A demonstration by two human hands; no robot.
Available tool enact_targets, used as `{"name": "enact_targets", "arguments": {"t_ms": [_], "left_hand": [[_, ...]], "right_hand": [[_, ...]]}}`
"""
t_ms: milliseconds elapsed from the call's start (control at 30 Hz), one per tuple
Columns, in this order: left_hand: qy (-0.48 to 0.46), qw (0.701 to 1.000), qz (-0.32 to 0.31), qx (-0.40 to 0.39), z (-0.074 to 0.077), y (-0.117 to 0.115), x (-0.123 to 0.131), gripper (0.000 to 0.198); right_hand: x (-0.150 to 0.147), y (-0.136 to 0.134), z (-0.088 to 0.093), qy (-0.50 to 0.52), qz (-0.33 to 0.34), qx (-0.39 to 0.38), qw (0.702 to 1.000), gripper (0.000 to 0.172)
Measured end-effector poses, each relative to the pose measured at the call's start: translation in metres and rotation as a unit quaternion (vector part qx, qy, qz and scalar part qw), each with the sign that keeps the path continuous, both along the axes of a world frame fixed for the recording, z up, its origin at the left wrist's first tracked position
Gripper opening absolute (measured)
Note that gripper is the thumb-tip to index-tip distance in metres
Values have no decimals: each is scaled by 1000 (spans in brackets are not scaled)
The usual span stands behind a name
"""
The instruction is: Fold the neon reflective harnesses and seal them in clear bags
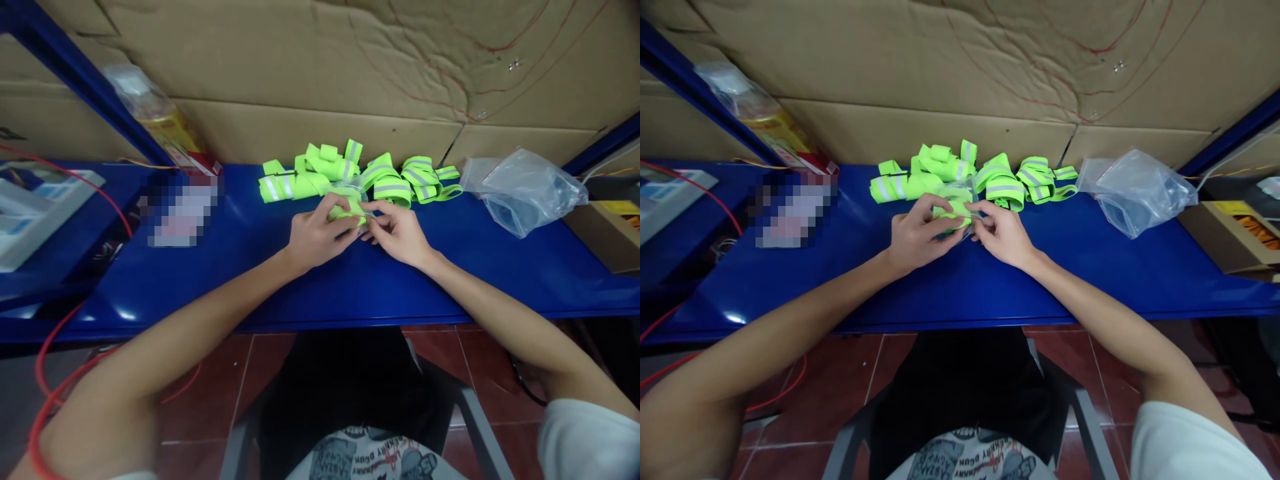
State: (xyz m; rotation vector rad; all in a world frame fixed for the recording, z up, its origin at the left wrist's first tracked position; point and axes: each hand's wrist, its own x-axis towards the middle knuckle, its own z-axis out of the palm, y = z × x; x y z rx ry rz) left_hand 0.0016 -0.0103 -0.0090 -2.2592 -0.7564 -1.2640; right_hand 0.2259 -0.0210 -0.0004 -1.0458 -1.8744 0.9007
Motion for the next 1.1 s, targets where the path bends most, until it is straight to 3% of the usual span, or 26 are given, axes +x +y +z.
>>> {"name": "enact_targets", "arguments": {"t_ms": [133,300,433,567,700,800,867,1000,1100], "left_hand": [[8,999,26,-31,-1,-2,1,24],[70,991,48,-103,-2,-5,2,35],[163,985,4,-64,-2,1,-5,26],[209,976,-39,-46,1,6,-17,19],[176,982,-25,-62,2,2,-18,16],[124,982,21,-141,1,-2,-13,29],[114,976,20,-182,0,-5,-11,32],[90,981,-10,-171,0,-8,-9,26],[61,982,-9,-179,0,-9,-9,26]], "right_hand": [[-3,-13,4,-77,-14,73,994,35],[-10,-21,6,-92,6,43,995,29],[-7,-16,9,-137,-28,66,988,15],[2,-10,13,-216,-52,173,959,18],[9,-3,9,-228,-12,237,944,21],[12,3,3,-216,26,229,949,23],[13,6,1,-201,50,224,952,24],[14,3,5,-181,76,224,955,27],[14,-1,9,-190,81,212,955,43]]}}
